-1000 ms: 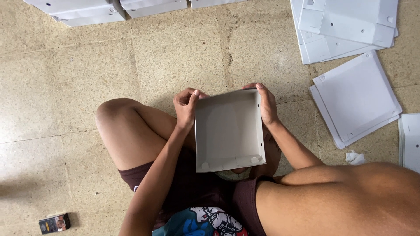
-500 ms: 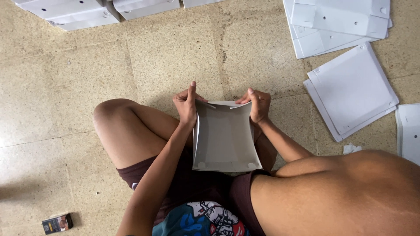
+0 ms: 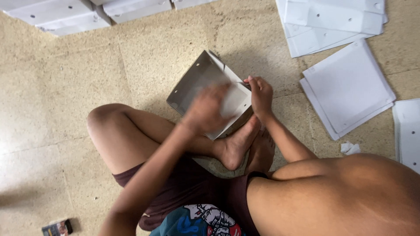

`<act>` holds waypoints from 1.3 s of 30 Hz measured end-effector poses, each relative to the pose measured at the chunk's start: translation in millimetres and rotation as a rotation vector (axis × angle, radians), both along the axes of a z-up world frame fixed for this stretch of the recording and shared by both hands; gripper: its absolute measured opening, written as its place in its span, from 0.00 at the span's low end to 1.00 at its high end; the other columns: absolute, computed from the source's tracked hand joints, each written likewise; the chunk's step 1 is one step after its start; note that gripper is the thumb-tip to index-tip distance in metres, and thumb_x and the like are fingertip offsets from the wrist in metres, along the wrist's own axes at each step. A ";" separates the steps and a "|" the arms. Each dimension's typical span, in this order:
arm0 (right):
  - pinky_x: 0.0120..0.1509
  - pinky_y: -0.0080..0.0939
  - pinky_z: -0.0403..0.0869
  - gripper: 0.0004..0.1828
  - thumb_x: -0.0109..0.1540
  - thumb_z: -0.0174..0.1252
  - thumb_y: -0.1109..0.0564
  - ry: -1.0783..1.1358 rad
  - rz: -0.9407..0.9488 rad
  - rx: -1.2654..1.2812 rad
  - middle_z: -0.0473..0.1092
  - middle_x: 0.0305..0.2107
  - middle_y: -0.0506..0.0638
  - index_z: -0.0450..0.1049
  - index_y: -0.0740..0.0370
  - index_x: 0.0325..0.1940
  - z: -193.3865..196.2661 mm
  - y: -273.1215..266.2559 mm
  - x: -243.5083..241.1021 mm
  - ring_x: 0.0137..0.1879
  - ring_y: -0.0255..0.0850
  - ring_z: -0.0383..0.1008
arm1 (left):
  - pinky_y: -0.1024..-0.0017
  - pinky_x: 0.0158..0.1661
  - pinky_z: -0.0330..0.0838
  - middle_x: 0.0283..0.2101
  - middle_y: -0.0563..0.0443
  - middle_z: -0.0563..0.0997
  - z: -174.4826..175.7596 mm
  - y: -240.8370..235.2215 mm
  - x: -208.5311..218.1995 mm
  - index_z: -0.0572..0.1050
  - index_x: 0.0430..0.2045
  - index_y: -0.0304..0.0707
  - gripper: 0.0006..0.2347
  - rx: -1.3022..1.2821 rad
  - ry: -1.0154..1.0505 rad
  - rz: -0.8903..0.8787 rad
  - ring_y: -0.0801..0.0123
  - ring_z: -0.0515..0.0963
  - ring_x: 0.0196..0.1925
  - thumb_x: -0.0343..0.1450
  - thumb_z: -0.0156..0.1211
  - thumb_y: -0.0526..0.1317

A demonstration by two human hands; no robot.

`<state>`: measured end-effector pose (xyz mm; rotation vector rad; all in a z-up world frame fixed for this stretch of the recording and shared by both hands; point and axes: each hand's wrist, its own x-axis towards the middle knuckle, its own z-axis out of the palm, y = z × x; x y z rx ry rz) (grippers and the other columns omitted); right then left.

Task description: The person sits on the floor and assembles white cardboard boxes by folding the flaps and securing them with small tabs. They handle multiple flat pieces, fold them into box shapes, and place the finished boxes aside.

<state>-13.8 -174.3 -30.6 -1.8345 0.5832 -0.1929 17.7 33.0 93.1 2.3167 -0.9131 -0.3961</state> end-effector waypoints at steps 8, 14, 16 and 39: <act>0.51 0.55 0.75 0.15 0.70 0.58 0.49 -0.138 0.219 -0.238 0.75 0.39 0.61 0.77 0.64 0.50 9.4 1.5 -12.0 0.48 0.57 0.77 | 0.35 0.65 0.54 0.46 0.50 0.83 -66.5 12.7 -17.0 0.74 0.55 0.47 0.17 0.208 -0.091 -0.154 0.58 0.82 0.52 0.70 0.60 0.37; 0.47 0.47 0.75 0.12 0.69 0.60 0.52 -0.109 0.232 -0.191 0.75 0.37 0.59 0.78 0.62 0.50 14.3 10.7 -12.3 0.44 0.47 0.77 | 0.50 0.53 0.72 0.37 0.46 0.82 -86.8 21.8 2.7 0.74 0.52 0.42 0.16 0.164 -0.170 -0.065 0.56 0.85 0.42 0.70 0.51 0.30; 0.47 0.50 0.75 0.12 0.69 0.60 0.53 -0.093 0.231 -0.135 0.76 0.38 0.62 0.78 0.63 0.51 23.8 21.6 -15.9 0.44 0.49 0.77 | 0.53 0.46 0.77 0.35 0.45 0.81 -81.3 22.8 -0.1 0.74 0.53 0.40 0.16 0.138 -0.151 -0.032 0.53 0.84 0.39 0.70 0.52 0.32; 0.57 0.44 0.76 0.31 0.64 0.66 0.48 0.194 0.431 0.453 0.74 0.44 0.53 0.68 0.61 0.68 -4.2 48.9 -24.3 0.50 0.39 0.75 | 0.50 0.52 0.75 0.56 0.29 0.75 -88.4 31.4 0.8 0.63 0.66 0.34 0.30 -0.305 0.757 0.311 0.43 0.81 0.52 0.68 0.69 0.40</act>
